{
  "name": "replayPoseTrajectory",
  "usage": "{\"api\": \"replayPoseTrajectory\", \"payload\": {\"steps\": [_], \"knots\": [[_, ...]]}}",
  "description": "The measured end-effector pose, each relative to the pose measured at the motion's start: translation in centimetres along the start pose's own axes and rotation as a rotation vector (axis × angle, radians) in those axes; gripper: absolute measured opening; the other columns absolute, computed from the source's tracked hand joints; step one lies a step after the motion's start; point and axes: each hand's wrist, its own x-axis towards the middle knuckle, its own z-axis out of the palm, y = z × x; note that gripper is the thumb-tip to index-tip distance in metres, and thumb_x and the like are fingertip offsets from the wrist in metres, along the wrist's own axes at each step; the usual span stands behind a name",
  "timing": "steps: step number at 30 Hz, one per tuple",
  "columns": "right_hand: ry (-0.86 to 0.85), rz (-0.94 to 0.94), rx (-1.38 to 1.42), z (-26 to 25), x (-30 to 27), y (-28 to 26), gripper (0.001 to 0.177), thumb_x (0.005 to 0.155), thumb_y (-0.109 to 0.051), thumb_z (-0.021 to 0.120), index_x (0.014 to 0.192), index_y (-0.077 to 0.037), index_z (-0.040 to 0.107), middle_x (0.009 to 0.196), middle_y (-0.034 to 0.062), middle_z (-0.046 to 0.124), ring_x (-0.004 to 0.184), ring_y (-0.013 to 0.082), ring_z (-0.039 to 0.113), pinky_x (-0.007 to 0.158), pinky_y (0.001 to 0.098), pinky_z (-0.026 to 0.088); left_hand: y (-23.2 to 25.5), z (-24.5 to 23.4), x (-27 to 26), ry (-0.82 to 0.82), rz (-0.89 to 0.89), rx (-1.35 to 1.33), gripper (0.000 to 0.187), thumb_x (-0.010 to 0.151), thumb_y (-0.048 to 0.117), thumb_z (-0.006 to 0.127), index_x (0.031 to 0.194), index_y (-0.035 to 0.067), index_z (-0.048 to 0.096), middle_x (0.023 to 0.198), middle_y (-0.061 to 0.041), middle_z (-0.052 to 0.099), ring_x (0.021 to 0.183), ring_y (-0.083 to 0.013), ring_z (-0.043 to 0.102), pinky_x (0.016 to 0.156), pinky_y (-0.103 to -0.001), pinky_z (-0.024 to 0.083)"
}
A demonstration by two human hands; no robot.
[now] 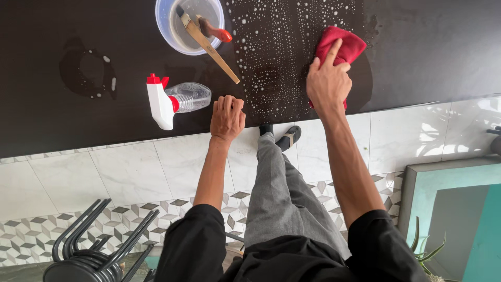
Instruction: The person sprays a cleaning solution onto a dark tabletop and scrubs the surface with a small brush. They then wipe the area with a red cloth, spreading and removing the foam to clean the table.
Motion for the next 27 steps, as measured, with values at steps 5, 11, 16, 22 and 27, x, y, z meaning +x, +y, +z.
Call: {"api": "replayPoseTrajectory", "payload": {"steps": [5, 11, 16, 22, 27], "knots": [[-0.027, -0.151, -0.036, -0.1, 1.4, -3.6, 0.071, 0.107, -0.048, 0.048, 0.163, -0.014, 0.022, 0.105, 0.0292, 0.057, 0.067, 0.0365, 0.068, 0.061, 0.0476, 0.057, 0.0, 0.0, 0.0, 0.024, -0.006, -0.052, 0.022, 0.083, 0.01, 0.066, 0.098, 0.013, 0.051, 0.098, -0.006, 0.05, 0.092, -0.0258, 0.052, 0.081, -0.041, 0.043], [-0.069, -0.375, -0.03, -0.7, 0.2, -7.8, 0.07, 0.104, -0.048, 0.052, 0.163, -0.022, 0.024, 0.103, 0.0263, 0.056, 0.065, 0.0346, 0.068, 0.058, 0.0455, 0.058, 0.1, 0.1, 0.0, -0.007, -0.03, -0.05, 0.024, 0.08, 0.009, 0.065, 0.096, 0.012, 0.049, 0.096, -0.007, 0.049, 0.091, -0.0259, 0.051, 0.081, -0.041, 0.043], [-0.142, -0.498, -0.022, -1.0, -2.4, -9.1, 0.07, 0.103, -0.046, 0.054, 0.164, -0.028, 0.025, 0.101, 0.0221, 0.056, 0.065, 0.0315, 0.068, 0.058, 0.0444, 0.057, 0.1, 0.7, -0.4, -0.018, -0.037, -0.035, 0.026, 0.079, 0.007, 0.065, 0.095, 0.012, 0.045, 0.095, -0.007, 0.048, 0.089, -0.0259, 0.051, 0.08, -0.041, 0.043], [-0.237, -0.599, -0.057, -0.9, -7.6, -8.1, 0.069, 0.101, -0.044, 0.053, 0.163, -0.03, 0.026, 0.095, 0.0199, 0.055, 0.059, 0.0253, 0.064, 0.048, 0.0381, 0.055, 0.0, 1.1, -0.6, 0.045, -0.046, -0.059, 0.025, 0.079, 0.002, 0.061, 0.096, 0.01, 0.044, 0.096, -0.009, 0.048, 0.089, -0.0266, 0.05, 0.082, -0.04, 0.043], [-0.35, -0.601, -0.041, -0.8, -13.0, -6.0, 0.067, 0.103, -0.043, 0.051, 0.163, -0.029, 0.026, 0.093, 0.0175, 0.055, 0.057, 0.0207, 0.061, 0.043, 0.0333, 0.052, 0.2, 0.8, -0.8, 0.025, -0.083, -0.145, 0.023, 0.08, 0.001, 0.058, 0.095, 0.01, 0.044, 0.095, -0.009, 0.047, 0.087, -0.0273, 0.048, 0.083, -0.042, 0.043]]}}
